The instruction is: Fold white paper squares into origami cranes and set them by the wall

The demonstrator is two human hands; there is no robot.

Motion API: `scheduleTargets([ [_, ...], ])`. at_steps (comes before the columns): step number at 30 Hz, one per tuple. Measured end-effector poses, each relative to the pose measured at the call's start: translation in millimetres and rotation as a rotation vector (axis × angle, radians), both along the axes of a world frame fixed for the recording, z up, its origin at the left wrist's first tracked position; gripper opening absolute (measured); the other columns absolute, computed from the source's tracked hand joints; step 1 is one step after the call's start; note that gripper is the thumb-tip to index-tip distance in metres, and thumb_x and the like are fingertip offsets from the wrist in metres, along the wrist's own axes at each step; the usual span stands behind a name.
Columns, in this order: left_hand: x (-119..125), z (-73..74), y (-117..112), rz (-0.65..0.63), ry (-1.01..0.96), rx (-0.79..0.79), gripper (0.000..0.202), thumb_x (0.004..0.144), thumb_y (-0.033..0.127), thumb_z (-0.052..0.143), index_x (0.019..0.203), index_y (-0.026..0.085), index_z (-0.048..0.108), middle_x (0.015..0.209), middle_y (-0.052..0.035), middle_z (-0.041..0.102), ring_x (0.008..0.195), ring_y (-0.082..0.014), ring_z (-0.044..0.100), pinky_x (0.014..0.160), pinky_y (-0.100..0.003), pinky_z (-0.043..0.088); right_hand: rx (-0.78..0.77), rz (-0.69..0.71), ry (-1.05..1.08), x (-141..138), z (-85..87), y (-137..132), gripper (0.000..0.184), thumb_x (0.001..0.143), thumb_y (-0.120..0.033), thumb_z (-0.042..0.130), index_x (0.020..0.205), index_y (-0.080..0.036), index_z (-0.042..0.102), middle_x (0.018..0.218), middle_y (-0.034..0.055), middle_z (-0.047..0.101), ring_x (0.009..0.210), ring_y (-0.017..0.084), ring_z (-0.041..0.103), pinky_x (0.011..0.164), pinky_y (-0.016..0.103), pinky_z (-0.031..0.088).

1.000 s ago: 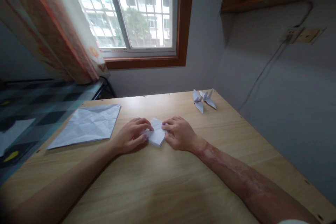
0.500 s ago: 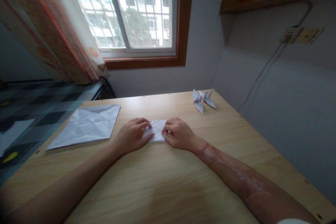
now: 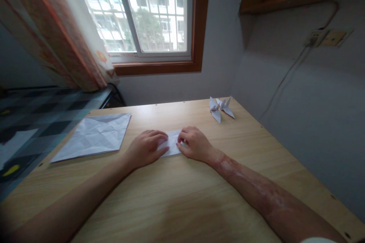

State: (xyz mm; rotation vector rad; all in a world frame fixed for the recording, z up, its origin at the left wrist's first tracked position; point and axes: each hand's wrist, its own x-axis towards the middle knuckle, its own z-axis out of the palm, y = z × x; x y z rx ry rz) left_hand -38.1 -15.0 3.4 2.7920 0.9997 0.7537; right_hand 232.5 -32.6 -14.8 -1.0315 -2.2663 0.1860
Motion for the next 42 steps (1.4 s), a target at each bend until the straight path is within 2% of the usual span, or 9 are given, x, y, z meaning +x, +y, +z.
scheduleTargets([
  [3, -0.6, -0.4, 0.4, -0.041, -0.006, -0.021, 0.023, 0.099, 0.042, 0.077, 0.117, 0.028, 0.081, 0.127, -0.0081, 0.082, 0.117, -0.0287, 0.078, 0.108, -0.046, 0.058, 0.016, -0.069, 0.032, 0.8, -2.9, 2.4, 0.007, 0.096, -0.023, 0.076, 0.100, -0.023, 0.071, 0.102, 0.0067, 0.072, 0.102, 0.027, 0.067, 0.095, 0.041, 0.052],
  [8, -1.1, -1.2, 3.0, -0.058, 0.003, -0.025, 0.014, 0.105, 0.037, 0.072, 0.109, 0.029, 0.082, 0.118, -0.0058, 0.084, 0.108, -0.0263, 0.078, 0.104, -0.045, 0.057, 0.007, -0.230, 0.050, 2.8, -11.2, 10.1, 0.045, 0.091, -0.041, 0.086, 0.127, -0.019, 0.068, 0.131, 0.0156, 0.072, 0.120, 0.035, 0.065, 0.108, 0.051, 0.052],
  [11, -0.8, -2.5, 3.9, -0.086, 0.003, -0.055, 0.020, 0.109, 0.030, 0.062, 0.109, 0.028, 0.082, 0.119, -0.0065, 0.084, 0.107, -0.0249, 0.078, 0.102, -0.043, 0.058, -0.021, -0.219, 0.055, 3.5, -13.6, 12.4, 0.040, 0.092, -0.042, 0.086, 0.122, -0.020, 0.070, 0.130, 0.0141, 0.073, 0.120, 0.034, 0.066, 0.108, 0.050, 0.052],
  [16, -0.4, -4.1, 5.2, -0.137, -0.067, -0.125, 0.029, 0.110, 0.023, 0.053, 0.114, 0.027, 0.081, 0.123, -0.0071, 0.084, 0.112, -0.0235, 0.079, 0.105, -0.040, 0.060, -0.036, -0.204, 0.099, 3.1, -9.1, 9.9, 0.020, 0.090, -0.027, 0.085, 0.103, -0.022, 0.070, 0.113, 0.0082, 0.075, 0.109, 0.029, 0.067, 0.100, 0.045, 0.052],
  [25, -1.3, -7.5, 6.2, -0.092, -0.037, -0.094, 0.030, 0.110, 0.021, 0.051, 0.116, 0.024, 0.079, 0.130, -0.0083, 0.082, 0.119, -0.0259, 0.077, 0.110, -0.044, 0.060, 0.052, -0.016, 0.094, 2.7, -4.7, 4.1, 0.019, 0.094, -0.020, 0.079, 0.111, -0.022, 0.073, 0.105, 0.0079, 0.079, 0.103, 0.029, 0.070, 0.096, 0.045, 0.055],
  [29, -0.6, -7.7, 6.0, -0.046, -0.025, -0.072, 0.029, 0.110, 0.022, 0.051, 0.121, 0.024, 0.078, 0.133, -0.0097, 0.080, 0.122, -0.0271, 0.076, 0.112, -0.046, 0.059, 0.084, 0.138, -0.010, 1.5, -5.4, 2.2, 0.030, 0.099, -0.019, 0.073, 0.128, -0.024, 0.075, 0.132, 0.0093, 0.080, 0.120, 0.030, 0.072, 0.109, 0.049, 0.056],
  [33, -1.5, -10.3, 7.3, -0.018, -0.009, -0.076, 0.044, 0.106, 0.015, 0.049, 0.144, 0.022, 0.069, 0.152, -0.0113, 0.071, 0.137, -0.0289, 0.069, 0.120, -0.050, 0.055, 0.092, 0.206, -0.040, -1.0, -4.5, -0.7, 0.035, 0.102, -0.020, 0.069, 0.137, -0.025, 0.075, 0.145, 0.0093, 0.076, 0.134, 0.030, 0.072, 0.120, 0.050, 0.055],
  [36, -3.6, -14.3, 9.2, -0.031, 0.029, -0.091, 0.052, 0.104, 0.013, 0.049, 0.152, 0.023, 0.066, 0.158, -0.0100, 0.067, 0.145, -0.0288, 0.064, 0.125, -0.053, 0.051, 0.079, 0.246, -0.020, -2.0, -3.6, -3.0, 0.032, 0.102, -0.019, 0.068, 0.132, -0.023, 0.079, 0.145, 0.0100, 0.077, 0.135, 0.028, 0.074, 0.123, 0.047, 0.055],
  [42, -5.1, -17.1, 9.0, -0.021, 0.087, -0.097, 0.052, 0.106, 0.016, 0.049, 0.155, 0.025, 0.066, 0.162, -0.0085, 0.064, 0.150, -0.0288, 0.060, 0.128, -0.055, 0.048, 0.046, 0.268, 0.107, 0.6, -8.2, -6.1, 0.023, 0.101, -0.016, 0.065, 0.097, -0.025, 0.086, 0.119, 0.0058, 0.087, 0.112, 0.022, 0.085, 0.115, 0.040, 0.062],
])
